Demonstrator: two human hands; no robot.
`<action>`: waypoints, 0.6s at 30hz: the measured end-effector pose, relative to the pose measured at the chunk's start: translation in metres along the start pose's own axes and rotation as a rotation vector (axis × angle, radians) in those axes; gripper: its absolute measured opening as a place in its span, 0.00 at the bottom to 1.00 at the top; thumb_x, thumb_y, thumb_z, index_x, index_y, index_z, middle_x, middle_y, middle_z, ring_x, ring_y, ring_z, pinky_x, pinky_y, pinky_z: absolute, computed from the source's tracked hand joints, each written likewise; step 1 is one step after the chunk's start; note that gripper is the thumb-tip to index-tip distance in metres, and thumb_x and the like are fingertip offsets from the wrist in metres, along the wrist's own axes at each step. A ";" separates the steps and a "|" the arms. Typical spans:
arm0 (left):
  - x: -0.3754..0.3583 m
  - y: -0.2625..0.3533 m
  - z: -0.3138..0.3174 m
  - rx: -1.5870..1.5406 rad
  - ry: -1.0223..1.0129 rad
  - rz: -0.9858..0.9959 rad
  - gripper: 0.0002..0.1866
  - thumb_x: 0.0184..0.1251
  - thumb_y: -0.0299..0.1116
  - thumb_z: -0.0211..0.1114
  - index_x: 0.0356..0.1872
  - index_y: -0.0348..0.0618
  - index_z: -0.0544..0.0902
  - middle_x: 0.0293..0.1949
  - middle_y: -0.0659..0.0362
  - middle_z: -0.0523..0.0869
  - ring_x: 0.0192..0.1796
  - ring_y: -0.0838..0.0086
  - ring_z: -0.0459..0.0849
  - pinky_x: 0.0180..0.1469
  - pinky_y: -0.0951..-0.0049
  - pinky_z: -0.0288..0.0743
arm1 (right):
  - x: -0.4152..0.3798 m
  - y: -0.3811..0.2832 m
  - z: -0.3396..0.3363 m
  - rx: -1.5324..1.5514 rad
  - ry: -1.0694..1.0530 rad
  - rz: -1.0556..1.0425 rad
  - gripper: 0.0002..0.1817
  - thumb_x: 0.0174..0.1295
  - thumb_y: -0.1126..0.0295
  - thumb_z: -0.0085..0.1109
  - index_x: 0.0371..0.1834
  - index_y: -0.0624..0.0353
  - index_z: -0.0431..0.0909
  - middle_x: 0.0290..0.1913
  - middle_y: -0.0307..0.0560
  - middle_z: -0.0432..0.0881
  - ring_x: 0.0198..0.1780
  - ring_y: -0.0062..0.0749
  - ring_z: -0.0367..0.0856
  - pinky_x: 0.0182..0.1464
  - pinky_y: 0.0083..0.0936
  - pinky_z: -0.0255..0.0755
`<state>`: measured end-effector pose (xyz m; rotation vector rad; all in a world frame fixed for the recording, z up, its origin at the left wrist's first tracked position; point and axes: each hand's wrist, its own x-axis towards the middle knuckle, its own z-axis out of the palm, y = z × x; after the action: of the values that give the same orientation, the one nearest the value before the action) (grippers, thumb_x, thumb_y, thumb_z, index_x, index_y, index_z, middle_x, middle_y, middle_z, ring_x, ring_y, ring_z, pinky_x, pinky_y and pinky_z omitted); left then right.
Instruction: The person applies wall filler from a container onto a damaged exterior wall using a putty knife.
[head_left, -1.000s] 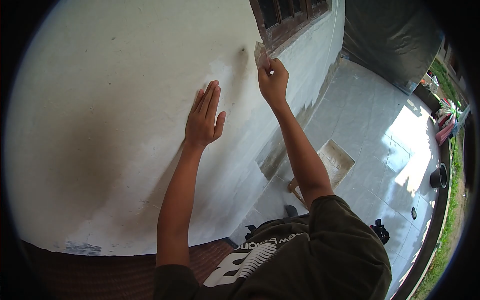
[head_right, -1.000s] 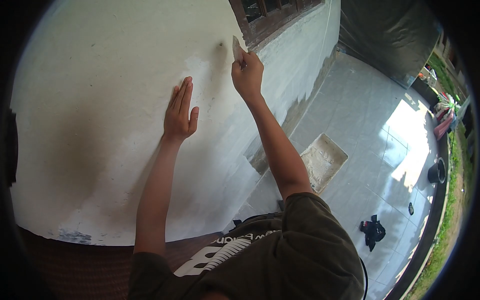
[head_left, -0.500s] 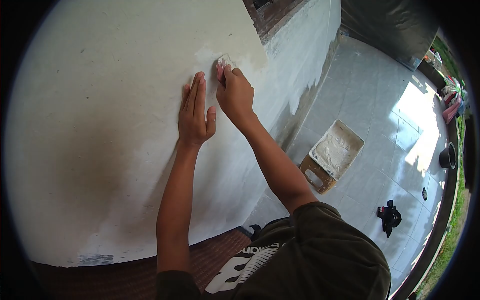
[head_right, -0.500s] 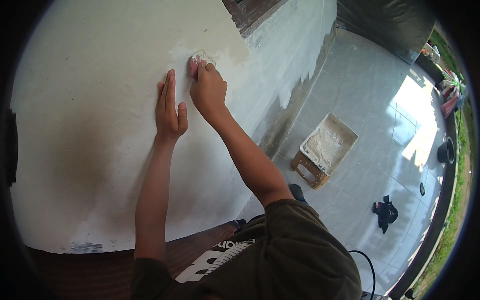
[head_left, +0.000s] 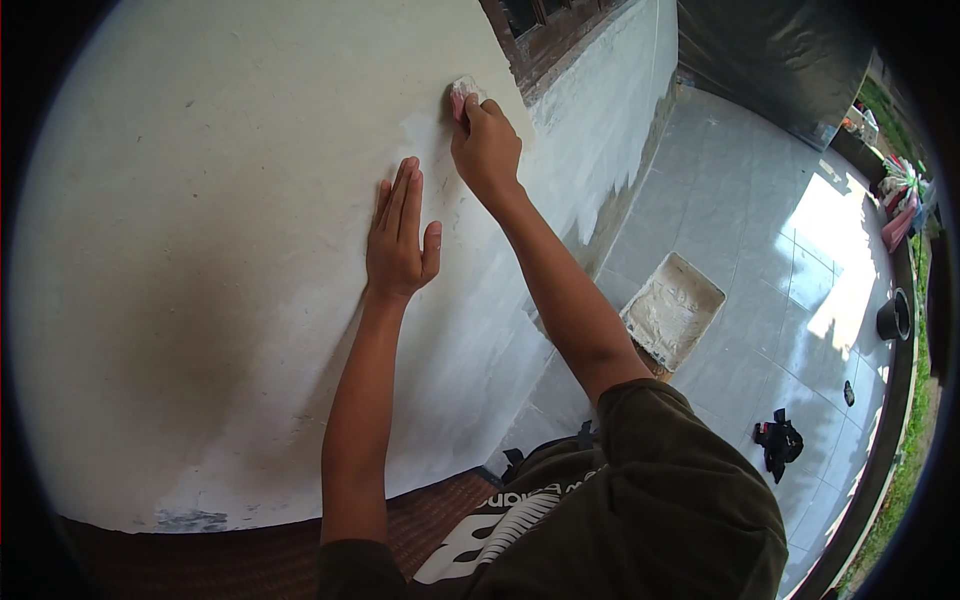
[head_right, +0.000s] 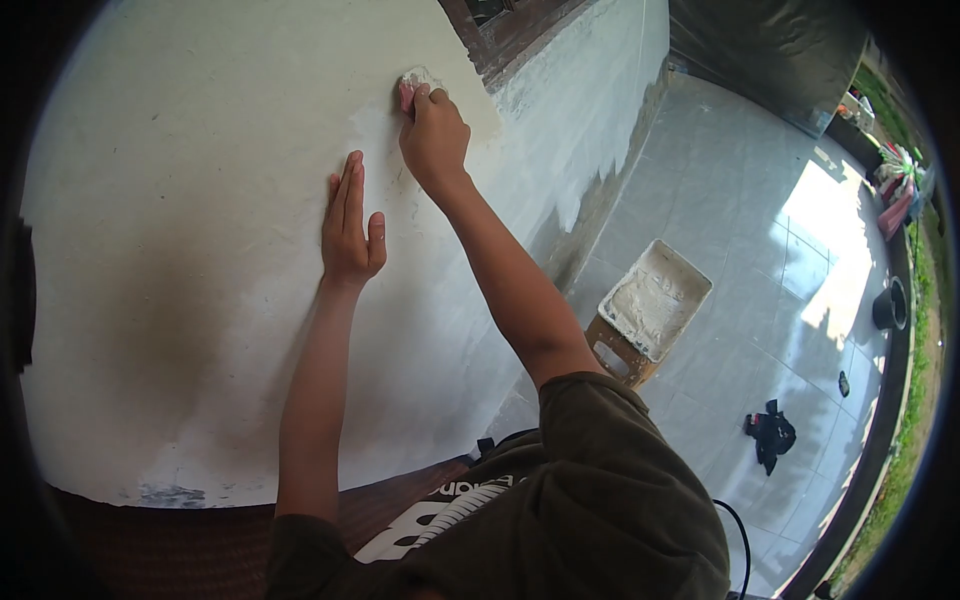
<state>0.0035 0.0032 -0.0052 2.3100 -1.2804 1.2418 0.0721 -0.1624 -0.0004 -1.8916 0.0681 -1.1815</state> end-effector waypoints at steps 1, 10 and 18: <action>0.000 0.001 0.000 -0.003 0.003 0.000 0.29 0.76 0.37 0.46 0.73 0.31 0.63 0.74 0.45 0.68 0.77 0.56 0.66 0.78 0.54 0.54 | -0.007 -0.005 0.002 -0.010 -0.018 0.009 0.16 0.58 0.75 0.60 0.50 0.64 0.81 0.38 0.52 0.81 0.39 0.52 0.83 0.37 0.44 0.77; -0.002 0.005 -0.003 -0.014 0.003 0.003 0.30 0.75 0.36 0.48 0.73 0.31 0.63 0.74 0.45 0.68 0.76 0.56 0.66 0.78 0.53 0.55 | -0.044 -0.023 -0.058 0.344 -0.218 0.034 0.20 0.54 0.80 0.58 0.52 0.69 0.83 0.29 0.53 0.77 0.30 0.40 0.82 0.33 0.33 0.73; -0.004 0.005 -0.002 0.006 -0.013 0.000 0.30 0.75 0.36 0.47 0.73 0.30 0.63 0.74 0.45 0.68 0.76 0.56 0.66 0.78 0.53 0.55 | 0.007 -0.003 -0.014 0.076 0.034 0.014 0.14 0.56 0.78 0.60 0.47 0.70 0.81 0.34 0.54 0.79 0.34 0.49 0.81 0.36 0.39 0.74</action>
<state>-0.0026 0.0035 -0.0076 2.3260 -1.2820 1.2343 0.0641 -0.1728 0.0084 -1.8027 0.0540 -1.1904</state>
